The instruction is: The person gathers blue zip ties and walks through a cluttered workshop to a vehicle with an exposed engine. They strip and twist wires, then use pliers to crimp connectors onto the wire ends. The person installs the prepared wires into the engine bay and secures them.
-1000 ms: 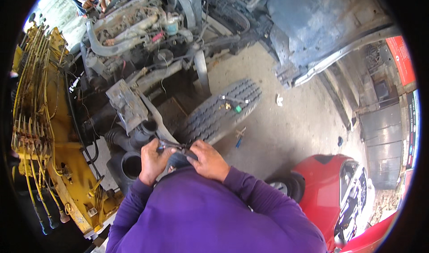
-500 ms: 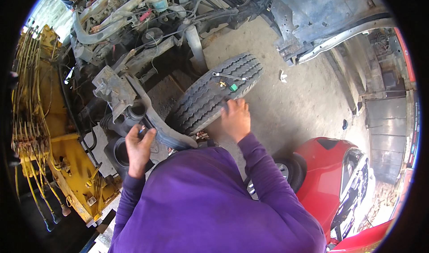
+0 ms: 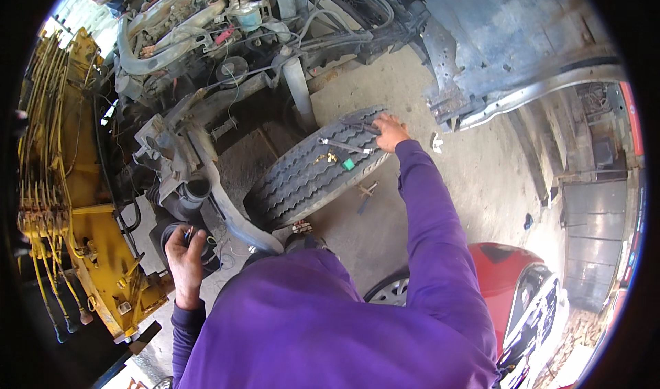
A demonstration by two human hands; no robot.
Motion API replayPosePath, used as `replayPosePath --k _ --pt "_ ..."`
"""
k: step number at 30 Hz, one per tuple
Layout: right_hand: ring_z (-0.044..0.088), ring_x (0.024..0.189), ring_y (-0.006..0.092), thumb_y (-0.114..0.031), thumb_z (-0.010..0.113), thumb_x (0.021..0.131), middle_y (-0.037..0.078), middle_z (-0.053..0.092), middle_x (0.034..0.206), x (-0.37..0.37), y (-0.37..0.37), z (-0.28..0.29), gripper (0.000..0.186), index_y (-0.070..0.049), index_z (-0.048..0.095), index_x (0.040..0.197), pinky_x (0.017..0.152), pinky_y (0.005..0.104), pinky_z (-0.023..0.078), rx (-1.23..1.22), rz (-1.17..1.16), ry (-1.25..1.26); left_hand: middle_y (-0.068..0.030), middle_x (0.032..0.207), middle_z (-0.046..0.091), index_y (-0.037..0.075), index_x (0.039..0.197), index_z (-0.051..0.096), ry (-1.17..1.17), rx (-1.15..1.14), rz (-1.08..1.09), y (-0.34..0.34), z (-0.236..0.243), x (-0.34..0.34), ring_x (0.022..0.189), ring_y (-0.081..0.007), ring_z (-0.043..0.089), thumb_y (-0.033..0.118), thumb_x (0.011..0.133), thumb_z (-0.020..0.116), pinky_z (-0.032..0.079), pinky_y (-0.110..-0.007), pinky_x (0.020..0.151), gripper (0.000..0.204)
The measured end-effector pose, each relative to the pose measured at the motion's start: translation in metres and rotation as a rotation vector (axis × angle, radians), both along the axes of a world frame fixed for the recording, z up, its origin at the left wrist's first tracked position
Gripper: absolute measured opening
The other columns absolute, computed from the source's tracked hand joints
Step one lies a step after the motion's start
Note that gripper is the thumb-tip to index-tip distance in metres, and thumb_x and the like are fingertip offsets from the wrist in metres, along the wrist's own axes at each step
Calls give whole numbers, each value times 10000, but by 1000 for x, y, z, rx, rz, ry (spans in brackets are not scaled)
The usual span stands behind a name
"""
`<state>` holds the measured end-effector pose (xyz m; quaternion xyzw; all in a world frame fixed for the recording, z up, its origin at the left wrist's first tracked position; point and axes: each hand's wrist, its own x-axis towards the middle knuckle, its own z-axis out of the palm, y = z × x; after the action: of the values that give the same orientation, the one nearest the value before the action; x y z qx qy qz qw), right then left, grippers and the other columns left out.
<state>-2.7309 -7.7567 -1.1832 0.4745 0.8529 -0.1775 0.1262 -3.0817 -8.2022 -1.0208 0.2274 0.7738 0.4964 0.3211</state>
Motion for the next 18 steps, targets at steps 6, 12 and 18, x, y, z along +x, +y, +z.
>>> replayPosePath --k 6,12,18 --pt "578 1256 376 -203 756 738 165 614 1339 0 16 6 526 14 652 1206 1072 400 479 -61 256 99 48 737 507 10 838 577 -19 -36 80 -14 -12 17 687 -50 417 92 916 712 344 -245 609 175" --pt "633 1136 409 -208 745 729 217 643 1214 -8 12 -3 412 22 697 1066 989 444 515 -44 159 204 50 745 507 11 838 577 -6 -28 78 1 -9 22 699 -48 415 93 915 709 343 -245 616 173" --pt "622 1142 427 -223 727 759 252 633 1198 -23 5 8 471 46 644 1136 982 462 511 -55 137 110 47 750 512 7 834 575 -19 16 36 18 -12 26 708 -52 415 93 911 718 344 -245 620 183"
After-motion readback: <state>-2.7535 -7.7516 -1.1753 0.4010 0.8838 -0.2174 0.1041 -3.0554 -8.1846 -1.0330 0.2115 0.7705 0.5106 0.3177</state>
